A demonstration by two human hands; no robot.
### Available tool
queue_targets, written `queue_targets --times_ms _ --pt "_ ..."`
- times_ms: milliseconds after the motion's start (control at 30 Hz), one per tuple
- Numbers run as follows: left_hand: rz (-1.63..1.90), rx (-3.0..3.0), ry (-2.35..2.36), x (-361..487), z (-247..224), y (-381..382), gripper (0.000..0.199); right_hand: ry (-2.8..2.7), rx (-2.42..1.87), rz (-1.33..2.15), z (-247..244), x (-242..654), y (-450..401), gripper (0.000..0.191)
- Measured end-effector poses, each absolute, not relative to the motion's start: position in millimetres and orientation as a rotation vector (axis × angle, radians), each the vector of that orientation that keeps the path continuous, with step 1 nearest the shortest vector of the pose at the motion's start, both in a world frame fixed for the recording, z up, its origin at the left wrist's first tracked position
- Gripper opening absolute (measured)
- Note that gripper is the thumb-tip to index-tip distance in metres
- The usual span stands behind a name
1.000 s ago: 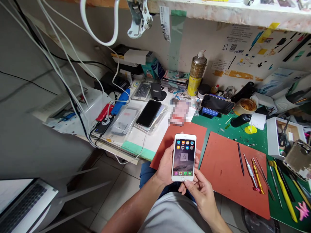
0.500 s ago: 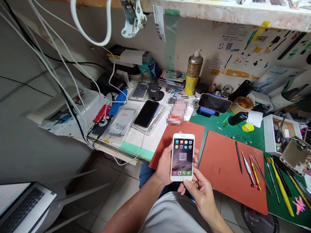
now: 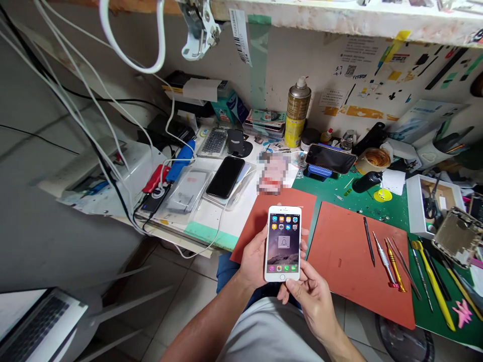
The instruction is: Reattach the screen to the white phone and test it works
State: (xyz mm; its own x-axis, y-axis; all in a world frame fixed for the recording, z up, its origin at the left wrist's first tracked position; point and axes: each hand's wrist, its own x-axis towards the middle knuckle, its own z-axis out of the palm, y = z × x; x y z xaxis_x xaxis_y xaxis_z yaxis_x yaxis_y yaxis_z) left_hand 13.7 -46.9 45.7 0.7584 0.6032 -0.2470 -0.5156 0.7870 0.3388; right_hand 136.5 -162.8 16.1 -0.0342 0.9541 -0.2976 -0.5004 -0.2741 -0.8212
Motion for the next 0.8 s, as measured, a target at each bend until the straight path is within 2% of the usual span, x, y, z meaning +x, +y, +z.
queue_targets --times_ms 333,600,667,800 --pt "0.674 0.223 0.387 16 48 -47 0.058 -0.624 -1.042 1.597 20 136 -162 0.041" --pt "0.703 0.228 0.388 15 46 -47 0.053 -0.785 -1.126 1.591 22 141 -165 0.033" --pt "0.703 0.225 0.392 14 45 -46 0.056 -0.967 -1.295 1.359 27 148 -167 0.030" --pt "0.672 0.222 0.416 13 44 -47 0.068 -1.400 -1.432 0.386 41 163 -163 0.025"
